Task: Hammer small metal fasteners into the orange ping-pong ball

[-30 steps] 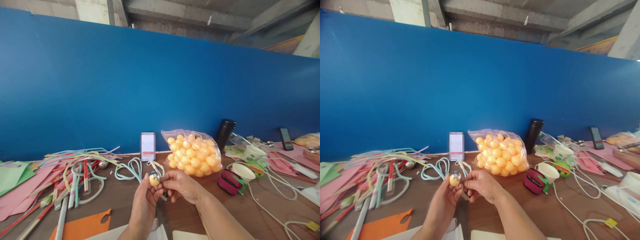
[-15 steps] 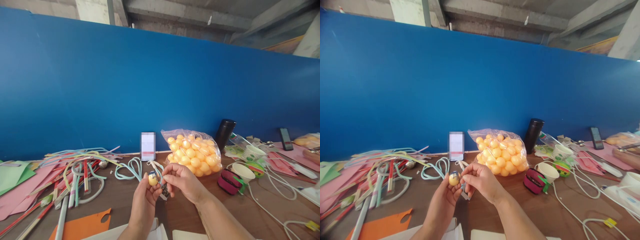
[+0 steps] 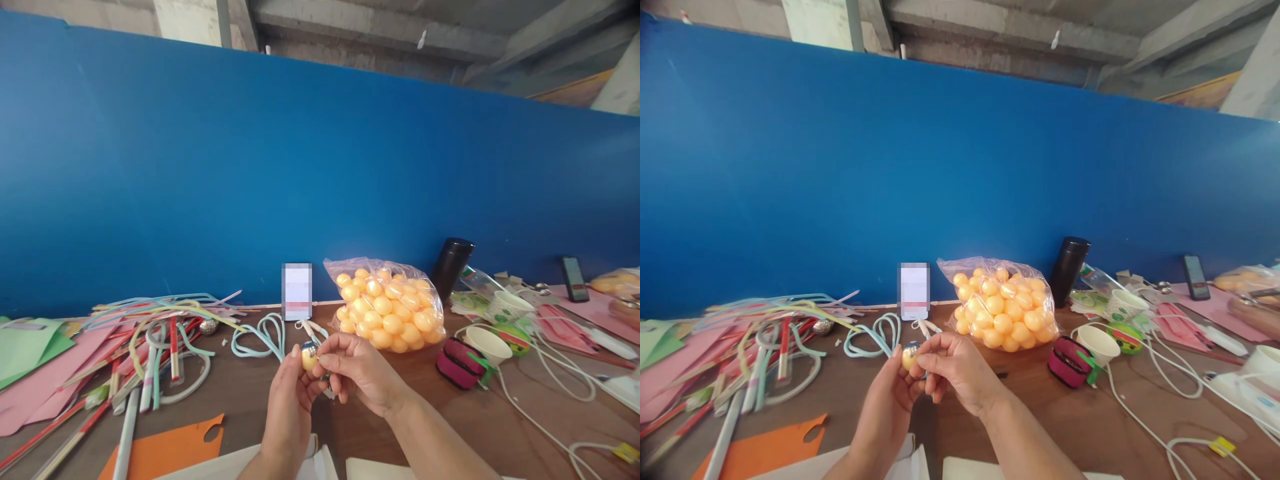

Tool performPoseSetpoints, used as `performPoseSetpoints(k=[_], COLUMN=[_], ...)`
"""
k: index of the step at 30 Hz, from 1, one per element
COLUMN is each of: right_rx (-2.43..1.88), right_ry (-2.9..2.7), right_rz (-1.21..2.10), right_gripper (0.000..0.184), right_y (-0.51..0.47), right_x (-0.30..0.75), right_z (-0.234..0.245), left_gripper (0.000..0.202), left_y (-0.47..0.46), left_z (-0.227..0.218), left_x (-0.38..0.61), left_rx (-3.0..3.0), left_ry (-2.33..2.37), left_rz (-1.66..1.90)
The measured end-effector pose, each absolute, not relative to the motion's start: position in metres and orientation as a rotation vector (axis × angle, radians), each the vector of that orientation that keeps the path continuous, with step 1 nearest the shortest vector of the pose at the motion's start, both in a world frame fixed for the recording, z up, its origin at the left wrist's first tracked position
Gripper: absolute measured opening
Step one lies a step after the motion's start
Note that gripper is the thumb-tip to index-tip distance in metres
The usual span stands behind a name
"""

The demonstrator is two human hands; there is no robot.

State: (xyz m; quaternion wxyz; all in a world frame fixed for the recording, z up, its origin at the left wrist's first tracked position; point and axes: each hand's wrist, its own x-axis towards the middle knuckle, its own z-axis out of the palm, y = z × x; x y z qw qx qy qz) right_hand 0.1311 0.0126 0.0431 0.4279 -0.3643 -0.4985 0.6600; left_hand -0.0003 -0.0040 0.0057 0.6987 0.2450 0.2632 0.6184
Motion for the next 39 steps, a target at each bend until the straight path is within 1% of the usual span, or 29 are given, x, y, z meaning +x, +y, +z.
performPoseSetpoints(k=[7,28,39], right_rx=[-0.929,-0.888,-0.903], right_ry=[-1.193,-1.163,-1.263], right_rz=[1.677,1.681,1.584], right_gripper=[0.021,0.019,0.016], right_y=[0.0129,0.0131,0.0113], right_x=[0.1299,0.1303,0.1303], right_z=[0.0411,0.0385,0.0401], left_gripper=[0.031,0.024,0.024], left_y=[-0.0051,-0.0054,-0.0065], left_z=[0.0107,0.0107,0.0064], left_x=[0.0007,0.0013,0.0007], left_rx=[0.543,0.615,0.616], left_ry=[0.598,0.595,0.601], left_rz=[1.378,1.398,1.435])
